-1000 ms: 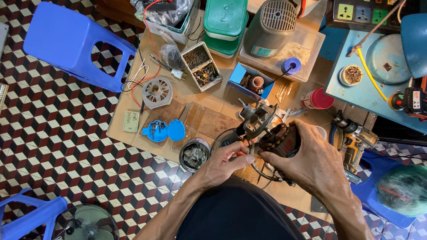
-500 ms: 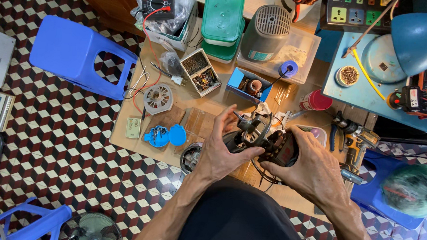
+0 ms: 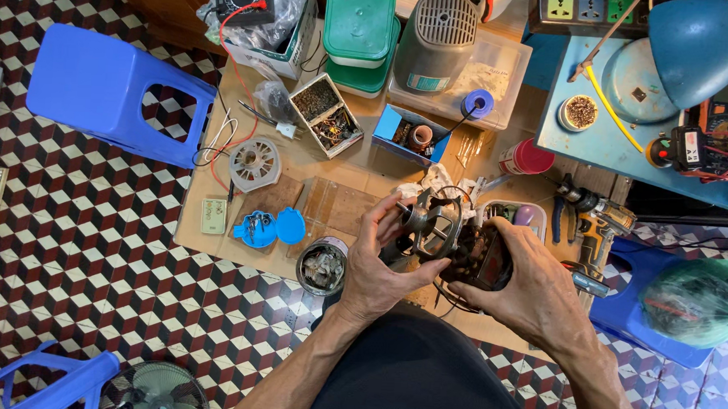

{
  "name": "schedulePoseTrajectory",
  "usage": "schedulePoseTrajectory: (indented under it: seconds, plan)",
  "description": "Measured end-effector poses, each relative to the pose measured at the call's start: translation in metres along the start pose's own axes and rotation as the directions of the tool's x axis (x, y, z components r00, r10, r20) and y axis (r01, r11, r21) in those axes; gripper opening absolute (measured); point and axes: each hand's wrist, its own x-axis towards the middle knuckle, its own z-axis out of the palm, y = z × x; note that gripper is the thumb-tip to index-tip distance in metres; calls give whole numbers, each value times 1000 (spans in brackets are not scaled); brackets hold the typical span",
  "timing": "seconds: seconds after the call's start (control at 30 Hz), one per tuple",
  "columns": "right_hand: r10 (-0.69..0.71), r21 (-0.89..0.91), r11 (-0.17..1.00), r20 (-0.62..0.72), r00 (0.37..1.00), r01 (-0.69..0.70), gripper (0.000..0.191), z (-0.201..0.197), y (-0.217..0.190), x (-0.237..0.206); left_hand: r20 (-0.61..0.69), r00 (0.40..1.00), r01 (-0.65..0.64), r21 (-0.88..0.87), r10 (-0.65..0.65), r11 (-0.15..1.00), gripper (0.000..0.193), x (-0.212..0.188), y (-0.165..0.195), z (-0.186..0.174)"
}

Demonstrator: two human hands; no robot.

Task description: The person disassembles an electric motor using a cordless drill and a screwdriver. They remove the outer casing, separate the rotor from the stator, and inspect the internal components.

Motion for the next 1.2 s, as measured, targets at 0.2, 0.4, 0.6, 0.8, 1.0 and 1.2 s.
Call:
schedulePoseTrajectory:
  seconds: [0.2, 0.4, 0.6, 0.8, 1.0, 1.2]
  plan:
    - [-56, 2, 998, -45, 997, 56, 102, 3, 4, -5, 33, 999, 6, 25, -7, 1000, 97, -8, -3, -2]
    - [-54, -18, 998, -39, 998, 53, 98, 1, -2, -6, 108, 942, 311, -631, -317, 711, 53, -5, -13, -10]
    - [-114, -43, 993, -54, 992, 112, 95, -4, -4, -6, 74, 929, 358, -423, -362, 832, 31, -5, -12, -16]
    - [-162, -75, 985, -41, 986, 158, 95, -8, -9, -4, 84, 919, 370, -524, -386, 767, 35, 5, -12, -22]
    - [-65, -166, 985, -71, 995, 52, 97, -5, -26, -10, 80, 901, 409, -485, -427, 773, 33, 8, -18, -24]
    - [-279, -197, 951, -204, 938, 240, 91, -7, -29, -12, 67, 899, 404, -514, -434, 757, 31, 6, -21, -24]
